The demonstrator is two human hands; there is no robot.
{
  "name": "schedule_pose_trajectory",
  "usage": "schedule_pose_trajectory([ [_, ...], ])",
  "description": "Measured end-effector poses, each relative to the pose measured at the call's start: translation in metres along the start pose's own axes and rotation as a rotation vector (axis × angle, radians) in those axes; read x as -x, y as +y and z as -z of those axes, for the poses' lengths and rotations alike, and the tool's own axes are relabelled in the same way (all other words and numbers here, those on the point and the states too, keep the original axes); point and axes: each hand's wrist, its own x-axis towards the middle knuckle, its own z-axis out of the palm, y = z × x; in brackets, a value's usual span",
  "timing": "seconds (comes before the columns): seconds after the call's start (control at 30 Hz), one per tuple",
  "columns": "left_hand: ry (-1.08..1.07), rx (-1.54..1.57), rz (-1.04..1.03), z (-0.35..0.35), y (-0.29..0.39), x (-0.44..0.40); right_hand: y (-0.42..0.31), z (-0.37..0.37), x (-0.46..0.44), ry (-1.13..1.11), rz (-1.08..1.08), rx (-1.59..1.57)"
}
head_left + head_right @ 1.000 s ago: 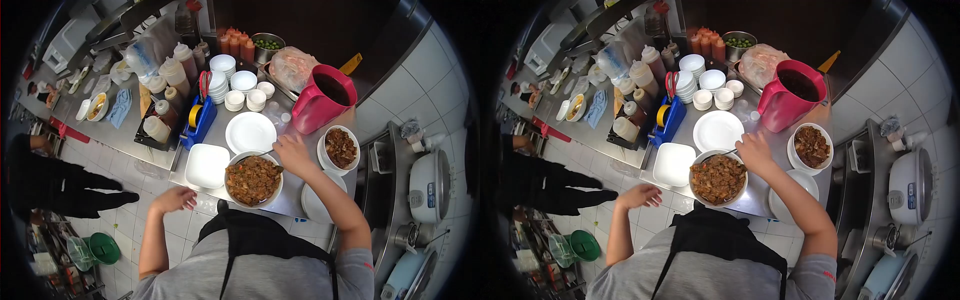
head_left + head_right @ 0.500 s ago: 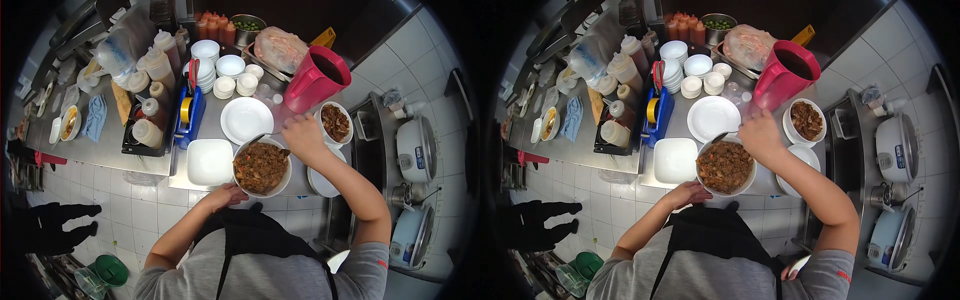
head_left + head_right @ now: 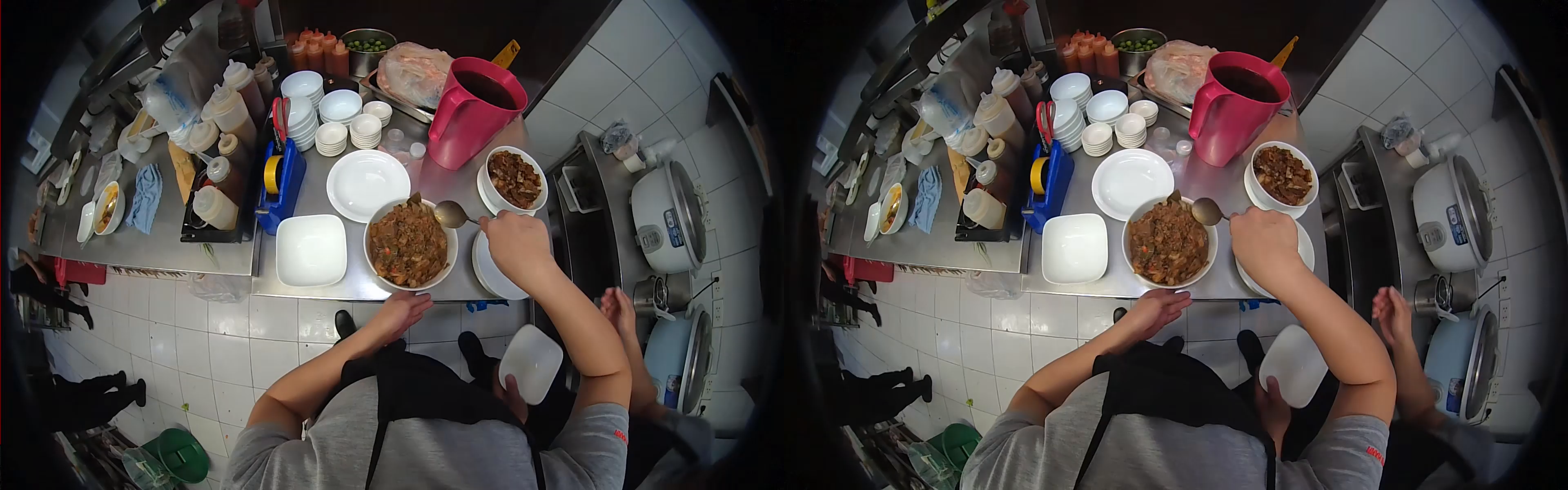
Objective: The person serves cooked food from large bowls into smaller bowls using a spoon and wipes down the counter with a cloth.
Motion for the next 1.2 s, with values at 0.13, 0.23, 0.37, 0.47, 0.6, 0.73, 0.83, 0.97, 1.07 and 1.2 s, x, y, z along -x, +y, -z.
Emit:
schedule_pose_trajectory([
  [0.13, -0.043, -0.304, 0.025, 0.005, 0.007, 0.007, -0.003, -0.003, 0.014, 0.17, 0.049, -0.053],
  [0.23, -0.181, -0.663, -0.023, 0.02, 0.036, 0.035, -0.017, 0.004, 0.015, -0.05, -0.108, -0.01],
  [0.37, -0.267, -0.861, -0.225, 0.057, 0.082, 0.074, -0.041, -0.014, 0.003, -0.065, -0.196, -0.049],
  [0.47, -0.218, -0.818, -0.196, 0.081, 0.125, 0.1, -0.055, -0.011, -0.004, -0.062, -0.263, -0.086],
  [0.6, -0.175, -0.836, -0.13, 0.124, 0.164, 0.109, -0.046, 0.013, 0.0, -0.158, -0.381, -0.043],
  [0.73, -0.126, -0.968, -0.124, 0.134, 0.185, 0.076, -0.054, 0.038, 0.005, -0.33, -0.461, -0.104],
  [0.83, -0.05, -1.199, -0.276, 0.124, 0.179, 0.03, -0.067, 0.034, -0.003, -0.386, -0.489, -0.205],
  [0.97, -0.022, -1.42, -0.441, 0.104, 0.17, -0.006, -0.071, 0.013, -0.022, -0.375, -0.539, -0.266],
  [1.07, -0.038, -1.431, -0.479, 0.096, 0.172, -0.011, -0.075, -0.006, -0.028, -0.38, -0.59, -0.325],
  [1.2, -0.026, -1.378, -0.432, 0.104, 0.173, -0.006, -0.076, -0.024, -0.014, -0.312, -0.614, -0.415],
])
